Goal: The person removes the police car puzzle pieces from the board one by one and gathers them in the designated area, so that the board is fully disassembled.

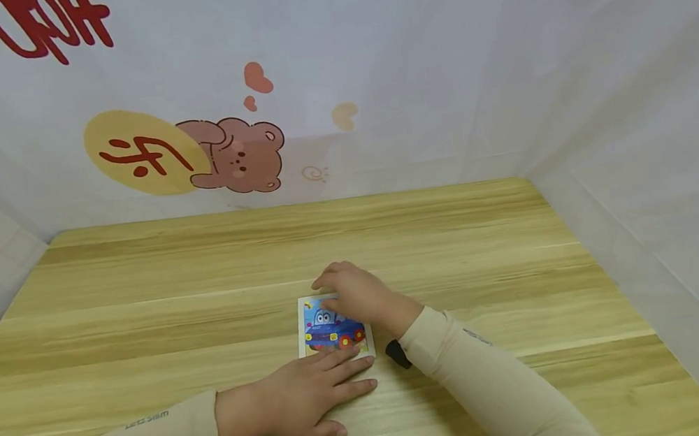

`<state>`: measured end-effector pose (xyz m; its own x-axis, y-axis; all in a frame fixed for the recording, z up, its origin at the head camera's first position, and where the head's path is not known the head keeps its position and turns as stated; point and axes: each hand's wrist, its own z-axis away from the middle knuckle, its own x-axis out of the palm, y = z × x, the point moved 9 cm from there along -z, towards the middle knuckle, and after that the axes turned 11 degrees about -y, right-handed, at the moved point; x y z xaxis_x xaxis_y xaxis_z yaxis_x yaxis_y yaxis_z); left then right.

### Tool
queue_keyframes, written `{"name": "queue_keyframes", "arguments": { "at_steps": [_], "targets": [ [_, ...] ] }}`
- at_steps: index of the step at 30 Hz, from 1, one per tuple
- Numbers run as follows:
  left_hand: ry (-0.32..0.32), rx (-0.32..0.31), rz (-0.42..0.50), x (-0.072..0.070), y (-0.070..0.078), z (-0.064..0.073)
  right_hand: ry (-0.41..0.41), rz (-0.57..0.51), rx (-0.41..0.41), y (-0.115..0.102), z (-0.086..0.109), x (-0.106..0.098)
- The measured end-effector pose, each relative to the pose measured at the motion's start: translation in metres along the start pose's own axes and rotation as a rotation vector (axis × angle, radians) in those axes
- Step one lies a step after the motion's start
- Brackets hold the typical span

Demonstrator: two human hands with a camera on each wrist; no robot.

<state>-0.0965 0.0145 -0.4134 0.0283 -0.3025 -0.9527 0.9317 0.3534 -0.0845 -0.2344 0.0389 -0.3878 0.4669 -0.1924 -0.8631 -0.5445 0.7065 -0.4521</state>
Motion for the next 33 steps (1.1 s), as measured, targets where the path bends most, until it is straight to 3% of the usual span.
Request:
{"name": "queue_keyframes", "arguments": {
  "at_steps": [33],
  "targets": [
    [-0.016, 0.002, -0.008, 0.005, 0.001, 0.001, -0.101, -0.071, 0.018, -0.003, -0.022, 0.014]
  ]
}}
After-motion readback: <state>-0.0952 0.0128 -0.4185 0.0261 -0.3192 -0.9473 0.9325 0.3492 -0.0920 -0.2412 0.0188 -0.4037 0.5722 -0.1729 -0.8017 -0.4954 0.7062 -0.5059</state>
